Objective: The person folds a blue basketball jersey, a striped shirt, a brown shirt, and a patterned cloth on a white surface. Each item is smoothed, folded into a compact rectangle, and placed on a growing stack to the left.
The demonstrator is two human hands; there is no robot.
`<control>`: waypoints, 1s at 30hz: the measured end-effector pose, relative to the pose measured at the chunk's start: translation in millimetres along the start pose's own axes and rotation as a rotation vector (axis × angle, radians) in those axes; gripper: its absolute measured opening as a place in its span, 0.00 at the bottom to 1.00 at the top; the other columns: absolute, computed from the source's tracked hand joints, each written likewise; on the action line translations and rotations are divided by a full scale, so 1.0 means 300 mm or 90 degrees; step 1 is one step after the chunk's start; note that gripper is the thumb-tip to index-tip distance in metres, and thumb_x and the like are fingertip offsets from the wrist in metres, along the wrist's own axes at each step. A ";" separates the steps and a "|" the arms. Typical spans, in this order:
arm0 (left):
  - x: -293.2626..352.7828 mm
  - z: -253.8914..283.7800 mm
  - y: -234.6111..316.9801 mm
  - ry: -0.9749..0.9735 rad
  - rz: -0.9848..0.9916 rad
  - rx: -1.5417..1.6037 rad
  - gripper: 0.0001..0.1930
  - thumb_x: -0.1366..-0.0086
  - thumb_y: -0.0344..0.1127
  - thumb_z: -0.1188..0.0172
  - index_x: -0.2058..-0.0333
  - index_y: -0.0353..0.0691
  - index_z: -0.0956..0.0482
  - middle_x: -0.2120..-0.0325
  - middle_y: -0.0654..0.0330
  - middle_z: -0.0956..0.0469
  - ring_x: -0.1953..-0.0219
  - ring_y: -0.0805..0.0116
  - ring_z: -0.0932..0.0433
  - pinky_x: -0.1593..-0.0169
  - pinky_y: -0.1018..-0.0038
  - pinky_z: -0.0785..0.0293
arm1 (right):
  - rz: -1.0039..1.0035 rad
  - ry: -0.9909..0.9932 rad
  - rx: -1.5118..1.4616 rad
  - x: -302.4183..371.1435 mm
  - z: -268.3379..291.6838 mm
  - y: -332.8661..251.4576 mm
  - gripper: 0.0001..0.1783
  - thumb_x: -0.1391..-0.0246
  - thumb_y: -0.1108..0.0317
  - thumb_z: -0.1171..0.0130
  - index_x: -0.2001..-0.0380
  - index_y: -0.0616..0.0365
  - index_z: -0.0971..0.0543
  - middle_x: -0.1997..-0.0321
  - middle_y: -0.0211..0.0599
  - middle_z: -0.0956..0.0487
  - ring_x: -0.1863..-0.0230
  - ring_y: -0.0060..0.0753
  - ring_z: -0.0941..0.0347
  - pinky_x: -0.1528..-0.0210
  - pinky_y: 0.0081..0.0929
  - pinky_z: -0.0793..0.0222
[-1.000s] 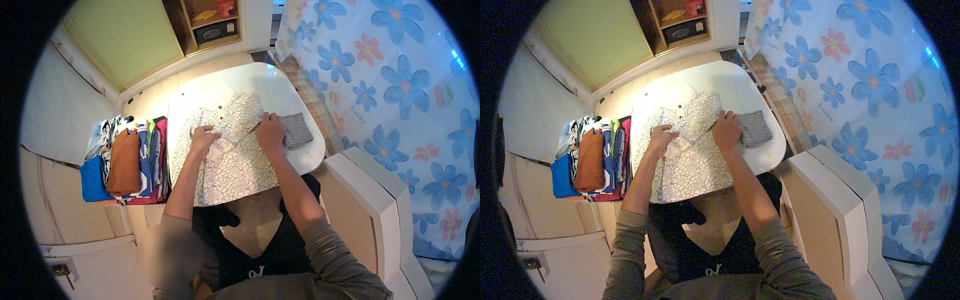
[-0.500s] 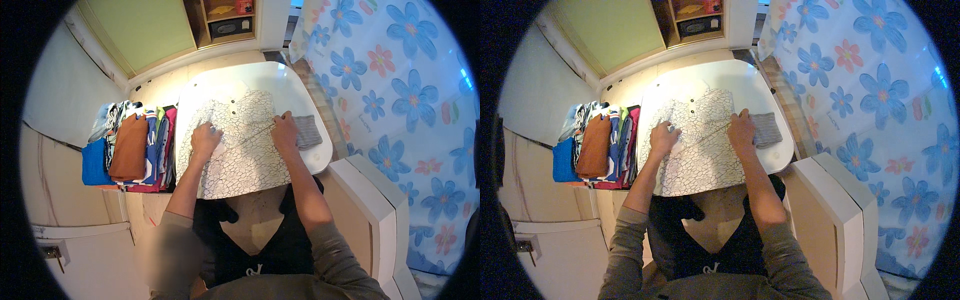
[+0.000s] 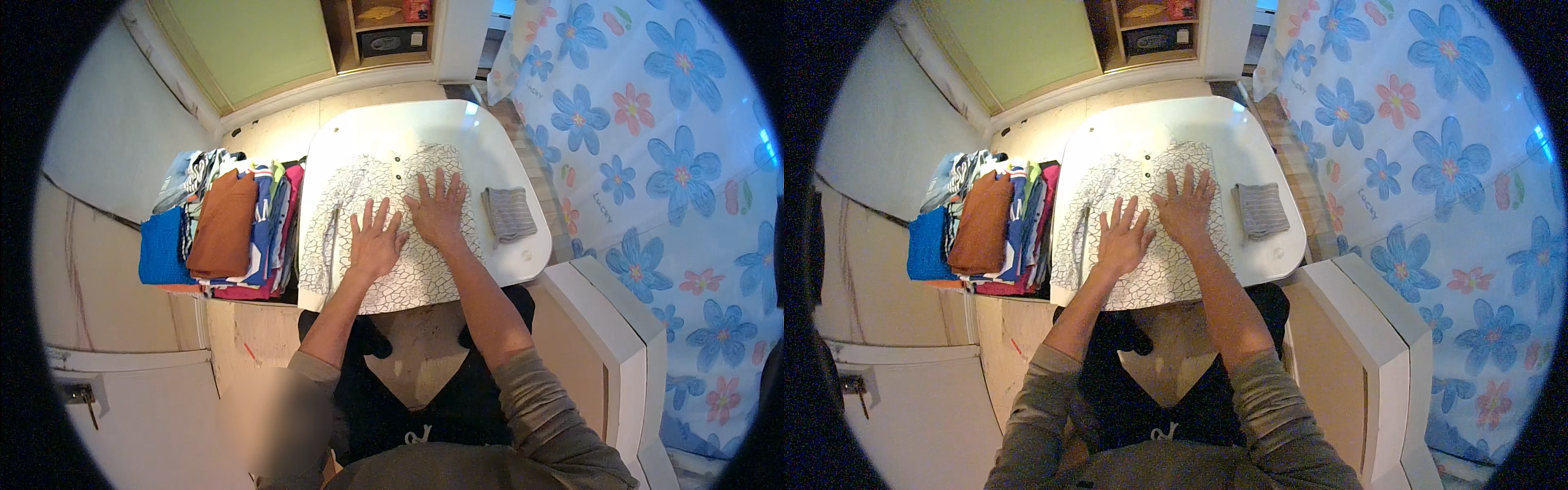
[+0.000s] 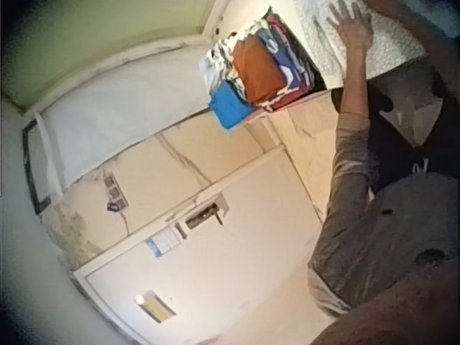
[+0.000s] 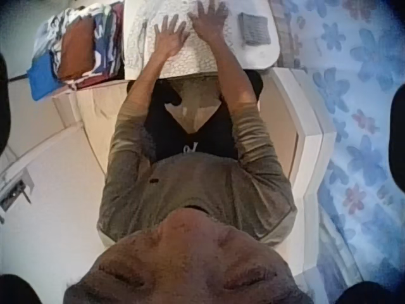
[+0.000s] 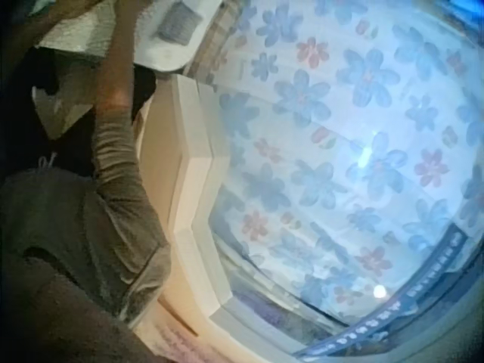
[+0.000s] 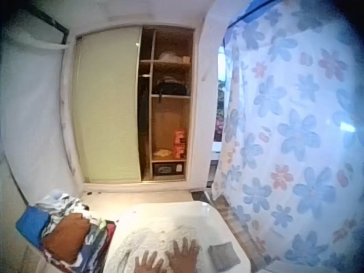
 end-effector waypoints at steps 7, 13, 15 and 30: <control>0.056 0.061 -0.027 0.161 0.002 0.106 0.24 0.31 0.45 0.41 0.40 0.42 0.23 0.31 0.48 0.38 0.29 0.45 0.43 0.29 0.45 0.48 | -0.015 -0.066 0.014 -0.012 0.026 -0.005 0.40 0.31 0.37 0.58 0.24 0.45 0.42 0.19 0.54 0.56 0.20 0.71 0.70 0.23 0.67 0.79; 0.392 0.169 -0.265 0.399 0.318 0.166 0.15 0.40 0.33 0.34 0.55 0.36 0.17 0.52 0.50 0.21 0.48 0.47 0.25 0.47 0.55 0.28 | -0.008 0.058 -0.051 0.031 0.102 -0.067 0.36 0.38 0.53 0.41 0.31 0.56 0.34 0.26 0.56 0.41 0.25 0.67 0.50 0.27 0.63 0.55; 0.508 0.138 -0.299 0.371 0.371 0.114 0.16 0.40 0.34 0.34 0.54 0.35 0.17 0.55 0.50 0.22 0.49 0.49 0.25 0.48 0.56 0.28 | 0.063 0.153 -0.192 0.106 0.107 -0.156 0.31 0.42 0.60 0.38 0.37 0.59 0.29 0.32 0.55 0.32 0.30 0.62 0.40 0.30 0.58 0.45; 0.643 0.255 -0.461 0.643 0.430 0.470 0.14 0.37 0.28 0.34 0.56 0.24 0.18 0.66 0.49 0.16 0.66 0.65 0.19 0.58 0.70 0.23 | 0.352 -0.032 -0.377 0.541 0.238 -0.737 0.44 0.53 0.69 0.31 0.32 0.60 0.36 0.36 0.50 0.30 0.37 0.58 0.33 0.37 0.47 0.33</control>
Point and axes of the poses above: each hand's wrist, its own x-axis away from the middle knuckle, its own z-axis out of the back of the hand, y = z × x, the point moved 5 cm from there along -x, towards the middle knuckle
